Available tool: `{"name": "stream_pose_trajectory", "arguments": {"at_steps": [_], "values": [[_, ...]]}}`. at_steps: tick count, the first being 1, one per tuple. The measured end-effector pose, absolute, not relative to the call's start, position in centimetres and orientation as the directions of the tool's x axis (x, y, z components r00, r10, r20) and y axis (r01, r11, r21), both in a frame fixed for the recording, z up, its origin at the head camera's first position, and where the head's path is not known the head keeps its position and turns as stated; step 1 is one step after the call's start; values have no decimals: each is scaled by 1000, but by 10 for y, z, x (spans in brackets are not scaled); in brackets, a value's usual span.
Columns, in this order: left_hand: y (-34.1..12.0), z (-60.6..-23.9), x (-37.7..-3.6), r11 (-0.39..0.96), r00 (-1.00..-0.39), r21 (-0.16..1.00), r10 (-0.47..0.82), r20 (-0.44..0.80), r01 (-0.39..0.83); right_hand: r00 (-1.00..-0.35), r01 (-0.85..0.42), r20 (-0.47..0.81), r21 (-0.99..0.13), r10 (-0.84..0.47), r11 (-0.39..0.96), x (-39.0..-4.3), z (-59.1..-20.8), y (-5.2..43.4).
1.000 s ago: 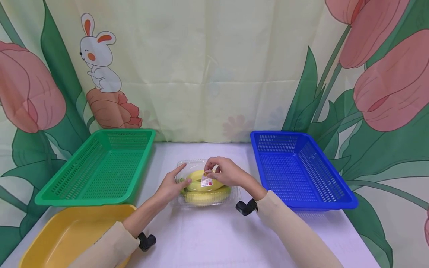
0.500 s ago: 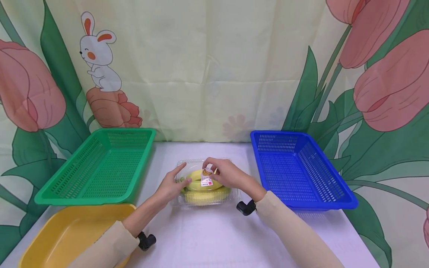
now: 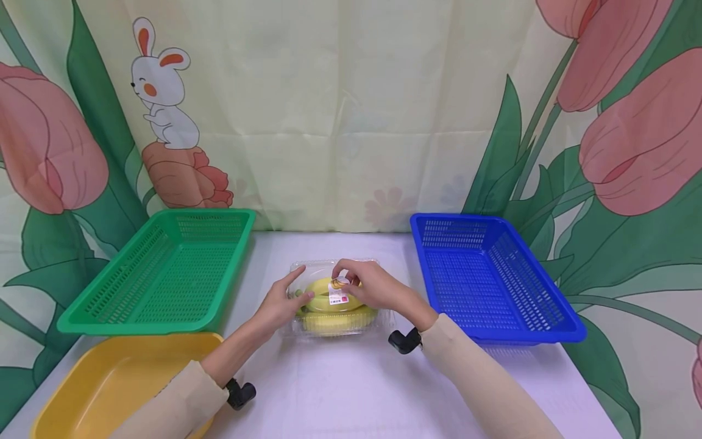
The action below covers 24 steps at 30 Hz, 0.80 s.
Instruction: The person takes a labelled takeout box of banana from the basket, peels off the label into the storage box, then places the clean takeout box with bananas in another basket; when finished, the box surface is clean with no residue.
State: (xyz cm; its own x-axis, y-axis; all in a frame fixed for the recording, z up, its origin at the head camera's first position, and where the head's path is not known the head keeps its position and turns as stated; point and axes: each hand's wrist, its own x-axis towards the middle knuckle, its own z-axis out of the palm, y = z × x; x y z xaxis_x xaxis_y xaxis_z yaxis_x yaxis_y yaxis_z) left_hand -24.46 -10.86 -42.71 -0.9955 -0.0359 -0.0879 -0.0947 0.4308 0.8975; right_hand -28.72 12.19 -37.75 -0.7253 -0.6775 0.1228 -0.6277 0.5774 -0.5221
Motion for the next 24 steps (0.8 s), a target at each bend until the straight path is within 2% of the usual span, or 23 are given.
{"name": "stream_pose_trajectory", "arguments": {"at_steps": [8,24], "values": [[-107,-427,-244,447,-995,889,-47,-90,-102,-734,-603,119,-568,-669,561,-286,-378,124],[-106,-426,-242,458,-994,882,-56,-98,-113,-691,-601,116,-641,-713,478,-286,-376,128]]}}
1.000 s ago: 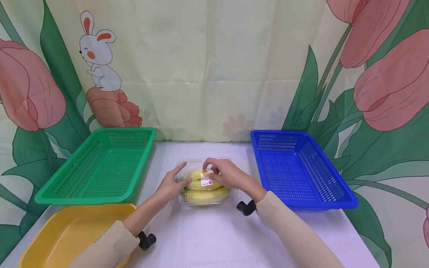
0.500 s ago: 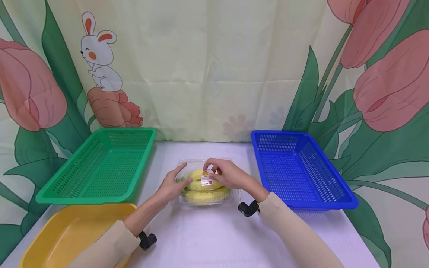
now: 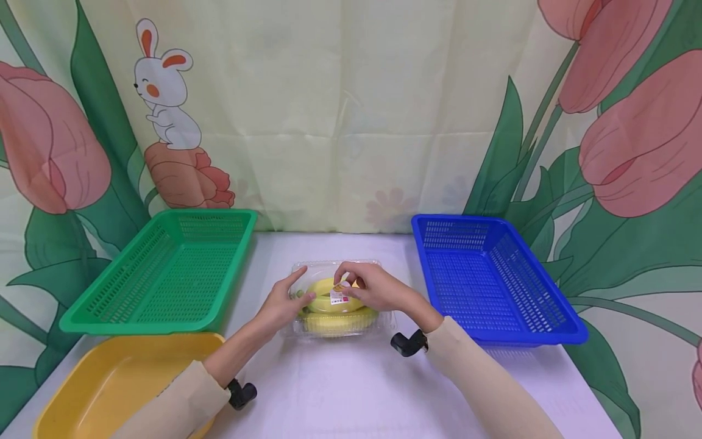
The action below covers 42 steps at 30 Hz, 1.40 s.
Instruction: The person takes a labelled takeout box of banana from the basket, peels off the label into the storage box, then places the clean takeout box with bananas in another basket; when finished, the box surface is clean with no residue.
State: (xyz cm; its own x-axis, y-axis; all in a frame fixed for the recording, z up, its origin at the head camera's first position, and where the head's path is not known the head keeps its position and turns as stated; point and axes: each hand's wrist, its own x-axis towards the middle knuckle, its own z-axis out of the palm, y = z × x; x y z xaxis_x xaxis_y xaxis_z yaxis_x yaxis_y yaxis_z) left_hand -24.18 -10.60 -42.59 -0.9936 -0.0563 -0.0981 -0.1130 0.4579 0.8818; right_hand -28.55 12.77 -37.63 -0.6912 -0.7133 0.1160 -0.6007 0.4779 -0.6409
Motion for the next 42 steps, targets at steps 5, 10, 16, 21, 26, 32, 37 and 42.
{"name": "stream_pose_trajectory", "arguments": {"at_steps": [5,10,16,21,26,32,37,42], "values": [[-106,-426,-241,461,-993,880,-56,-101,-115,-672,-597,108,-665,-733,449,-287,-378,129],[-105,-426,-241,469,-993,876,-57,-99,-114,-667,-593,110,-678,-737,435,-287,-379,130],[-105,-426,-242,475,-994,873,-58,-94,-111,-672,-563,81,-701,-736,437,-287,-379,131],[-106,-425,-242,477,-995,873,-49,-89,-102,-672,-542,69,-724,-738,426,-287,-379,132],[-106,-424,-241,480,-996,872,-43,-84,-95,-661,-516,60,-759,-748,396,-287,-377,132],[-107,-424,-241,477,-995,874,-43,-85,-95,-657,-478,32,-790,-753,384,-288,-378,133],[-107,-425,-241,478,-995,873,-44,-88,-98,-654,-450,15,-811,-756,373,-289,-378,133],[-107,-425,-241,477,-995,874,-42,-86,-96,-645,-435,12,-828,-764,355,-288,-379,134]]}}
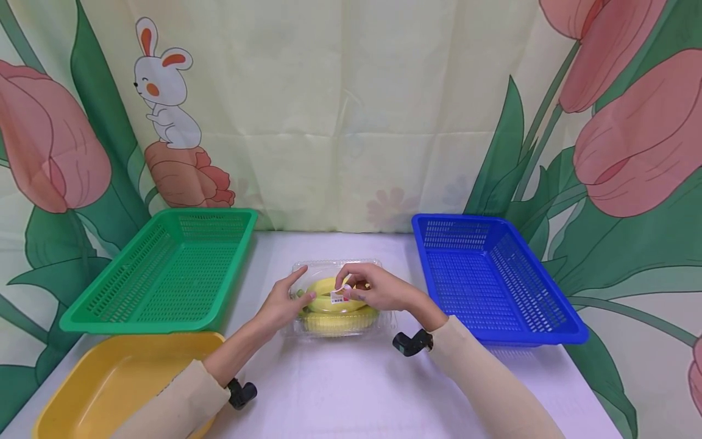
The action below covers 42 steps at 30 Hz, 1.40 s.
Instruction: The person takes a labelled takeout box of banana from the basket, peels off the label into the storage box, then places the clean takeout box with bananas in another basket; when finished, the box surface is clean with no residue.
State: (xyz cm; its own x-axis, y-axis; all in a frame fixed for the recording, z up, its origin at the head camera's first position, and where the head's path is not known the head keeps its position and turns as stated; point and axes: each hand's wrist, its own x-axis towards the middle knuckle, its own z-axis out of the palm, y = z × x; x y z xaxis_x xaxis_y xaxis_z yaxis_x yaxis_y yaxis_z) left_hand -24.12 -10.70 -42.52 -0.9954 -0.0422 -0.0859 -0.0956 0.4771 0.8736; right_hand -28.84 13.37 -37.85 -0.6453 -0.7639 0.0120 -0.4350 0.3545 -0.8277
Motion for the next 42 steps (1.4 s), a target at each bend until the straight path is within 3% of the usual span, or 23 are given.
{"name": "stream_pose_trajectory", "arguments": {"at_steps": [23,42], "values": [[-107,-423,-242,484,-995,869,-48,-92,-104,-648,-329,16,-907,-761,262,-287,-372,143],[-111,-421,-244,439,-993,892,-12,-116,-109,-762,-350,53,-872,-646,342,-283,-378,141]]}}
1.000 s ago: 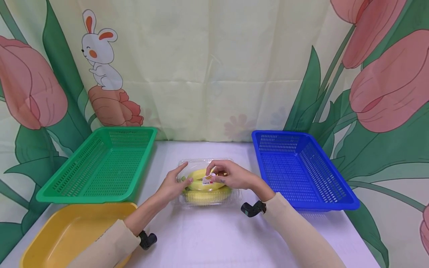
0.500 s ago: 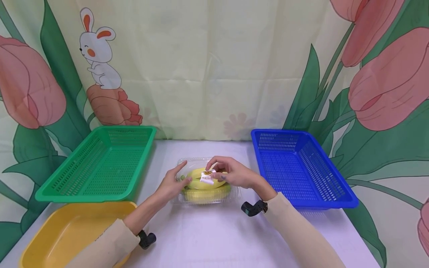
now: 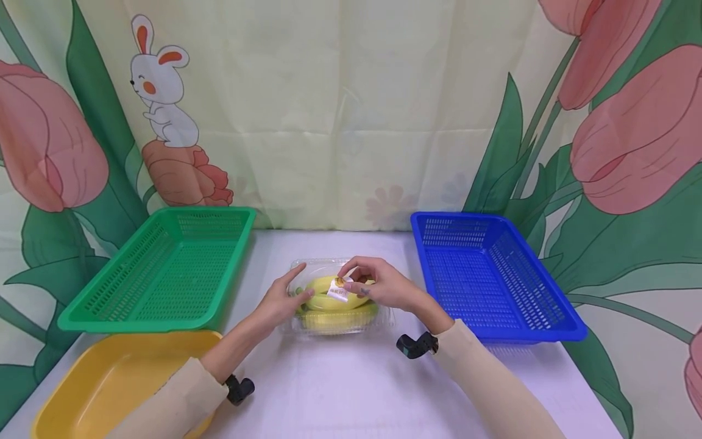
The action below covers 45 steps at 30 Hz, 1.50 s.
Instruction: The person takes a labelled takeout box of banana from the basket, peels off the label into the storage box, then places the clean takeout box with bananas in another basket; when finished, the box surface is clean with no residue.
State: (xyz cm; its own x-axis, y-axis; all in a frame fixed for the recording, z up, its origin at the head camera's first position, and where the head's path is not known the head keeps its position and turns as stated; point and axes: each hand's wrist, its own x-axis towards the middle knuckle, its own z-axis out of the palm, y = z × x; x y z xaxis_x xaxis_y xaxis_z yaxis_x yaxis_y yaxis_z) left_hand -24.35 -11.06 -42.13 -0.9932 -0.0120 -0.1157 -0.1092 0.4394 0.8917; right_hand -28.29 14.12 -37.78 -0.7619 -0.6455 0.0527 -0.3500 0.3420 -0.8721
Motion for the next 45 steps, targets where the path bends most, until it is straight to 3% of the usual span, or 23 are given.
{"name": "stream_pose_trajectory", "arguments": {"at_steps": [12,21,28,36,45], "values": [[-119,-414,-244,491,-994,866,7,-112,-94,-833,-406,196,-851,-518,331,-283,-381,144],[-129,-396,-229,529,-997,848,37,-67,-37,-852,-416,228,-842,-472,343,-280,-380,146],[-147,-369,-211,540,-987,841,109,-117,-40,-853,-403,216,-851,-476,336,-277,-375,144],[-181,-346,-178,552,-974,832,152,-169,-58,-852,-407,227,-854,-473,324,-275,-374,145],[-262,-340,-128,620,-988,783,144,-49,51,-829,-434,241,-847,-505,307,-273,-371,143]]}}
